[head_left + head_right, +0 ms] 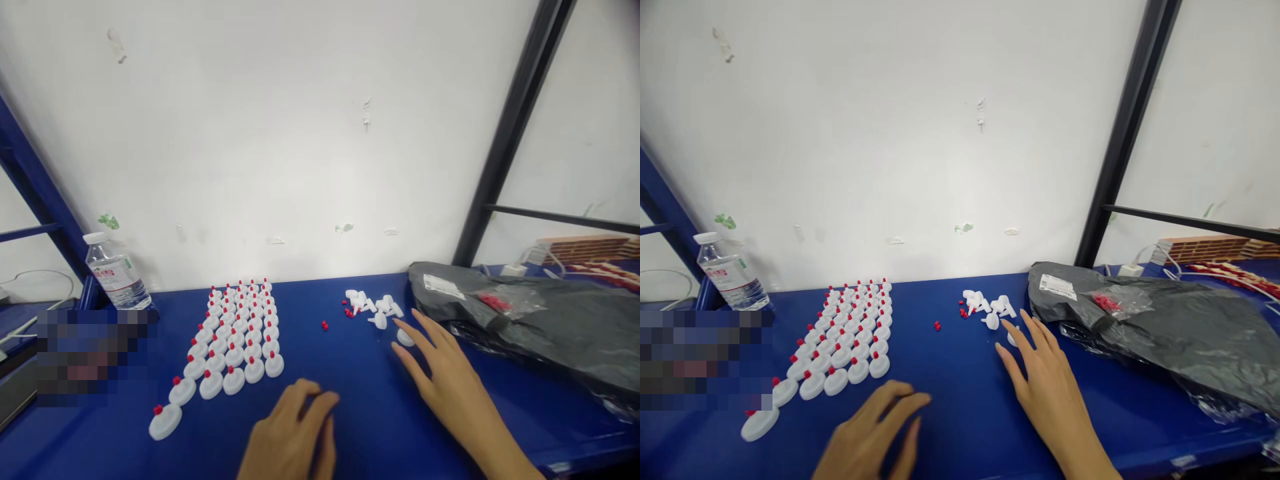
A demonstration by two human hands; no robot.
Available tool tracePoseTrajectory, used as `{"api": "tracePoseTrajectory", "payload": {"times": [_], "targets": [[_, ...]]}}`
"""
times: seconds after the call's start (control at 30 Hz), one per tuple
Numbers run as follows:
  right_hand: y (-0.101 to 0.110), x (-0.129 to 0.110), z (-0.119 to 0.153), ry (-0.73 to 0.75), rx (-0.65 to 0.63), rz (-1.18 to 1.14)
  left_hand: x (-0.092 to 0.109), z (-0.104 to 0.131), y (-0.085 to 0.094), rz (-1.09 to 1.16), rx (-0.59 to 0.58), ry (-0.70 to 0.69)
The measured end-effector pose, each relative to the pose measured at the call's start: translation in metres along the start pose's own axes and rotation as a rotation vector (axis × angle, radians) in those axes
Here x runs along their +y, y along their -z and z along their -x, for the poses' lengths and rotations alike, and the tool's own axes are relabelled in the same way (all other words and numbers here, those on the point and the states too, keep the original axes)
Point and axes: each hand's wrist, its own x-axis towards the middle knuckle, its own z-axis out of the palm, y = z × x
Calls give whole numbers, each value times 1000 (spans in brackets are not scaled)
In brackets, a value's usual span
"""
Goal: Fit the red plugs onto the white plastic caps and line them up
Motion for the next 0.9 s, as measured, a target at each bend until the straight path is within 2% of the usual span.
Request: {"api": "tracePoseTrajectory", "payload": {"times": [0.1,0.17,0.23,0.33,0.43,0.57,0.7,0.9], "targets": [[-11,20,6,8,-72,41,22,-45,-13,-73,-249,90],[-16,27,10,-9,-117,20,27,-70,-20,-182,-368,139],[-17,28,13,-24,-111,6,24,-90,-26,-285,-423,158],[-13,25,14,-52,-95,-10,10,-109,-35,-361,-413,175],[-8,23,14,-99,-110,-13,-7,-117,-43,-386,-412,225],[-7,22,15,-94,-134,-24,-19,-120,-46,-402,-494,227],[-7,22,16,-65,-128,-26,-21,-121,-41,-376,-532,201],[-6,19,16,-38,-117,-24,-19,-118,-38,-302,-514,206]]}}
